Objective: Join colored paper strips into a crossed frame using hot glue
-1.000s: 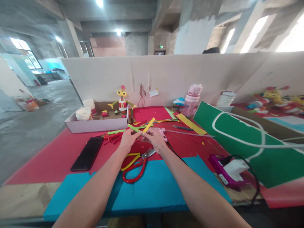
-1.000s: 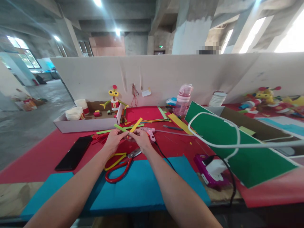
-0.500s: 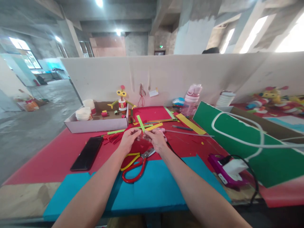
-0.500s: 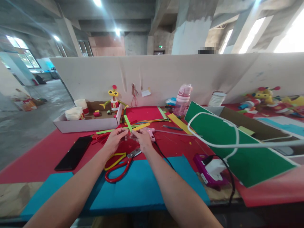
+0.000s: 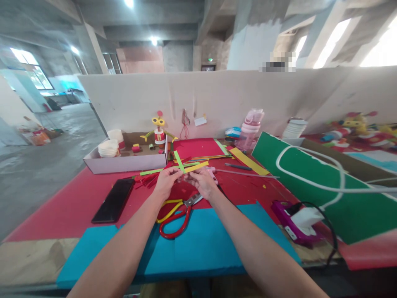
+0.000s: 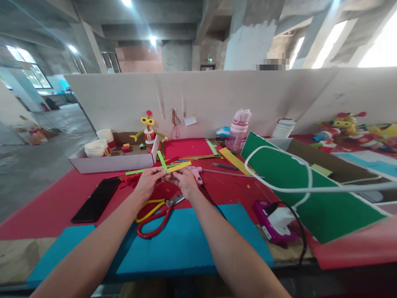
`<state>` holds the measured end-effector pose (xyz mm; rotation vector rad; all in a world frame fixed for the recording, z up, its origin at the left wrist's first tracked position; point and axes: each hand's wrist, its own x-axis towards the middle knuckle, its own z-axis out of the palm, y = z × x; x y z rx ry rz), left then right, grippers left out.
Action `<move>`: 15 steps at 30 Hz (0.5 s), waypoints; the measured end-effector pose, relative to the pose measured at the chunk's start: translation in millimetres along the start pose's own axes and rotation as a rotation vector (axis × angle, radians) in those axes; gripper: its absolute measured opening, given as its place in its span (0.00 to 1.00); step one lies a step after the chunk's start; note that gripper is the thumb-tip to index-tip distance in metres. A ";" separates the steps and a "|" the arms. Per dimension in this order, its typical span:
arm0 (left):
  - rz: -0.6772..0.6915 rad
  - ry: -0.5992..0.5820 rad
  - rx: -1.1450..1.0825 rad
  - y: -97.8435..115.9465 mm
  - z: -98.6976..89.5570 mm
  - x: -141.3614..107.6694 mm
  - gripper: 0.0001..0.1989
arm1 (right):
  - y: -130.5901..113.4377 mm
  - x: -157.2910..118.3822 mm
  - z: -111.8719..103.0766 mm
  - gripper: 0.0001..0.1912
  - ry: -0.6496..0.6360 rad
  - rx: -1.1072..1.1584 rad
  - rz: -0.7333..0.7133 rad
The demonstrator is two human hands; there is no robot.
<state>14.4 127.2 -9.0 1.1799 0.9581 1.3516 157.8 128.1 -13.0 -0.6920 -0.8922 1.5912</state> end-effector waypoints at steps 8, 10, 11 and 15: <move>-0.006 -0.007 0.031 4.5 2.4 -3.2 0.12 | 4.5 -0.1 -1.0 0.14 -0.003 -0.016 -0.028; 0.002 -0.012 0.044 2.8 1.7 -2.5 0.12 | 4.8 0.2 -0.5 0.16 0.007 -0.016 -0.028; 0.008 -0.014 0.050 1.5 1.2 -1.8 0.12 | 5.0 0.2 -0.3 0.16 0.012 -0.019 -0.028; 0.014 -0.027 0.053 -4.3 -0.9 1.3 0.10 | 5.5 -1.7 -0.8 0.16 0.032 -0.046 -0.029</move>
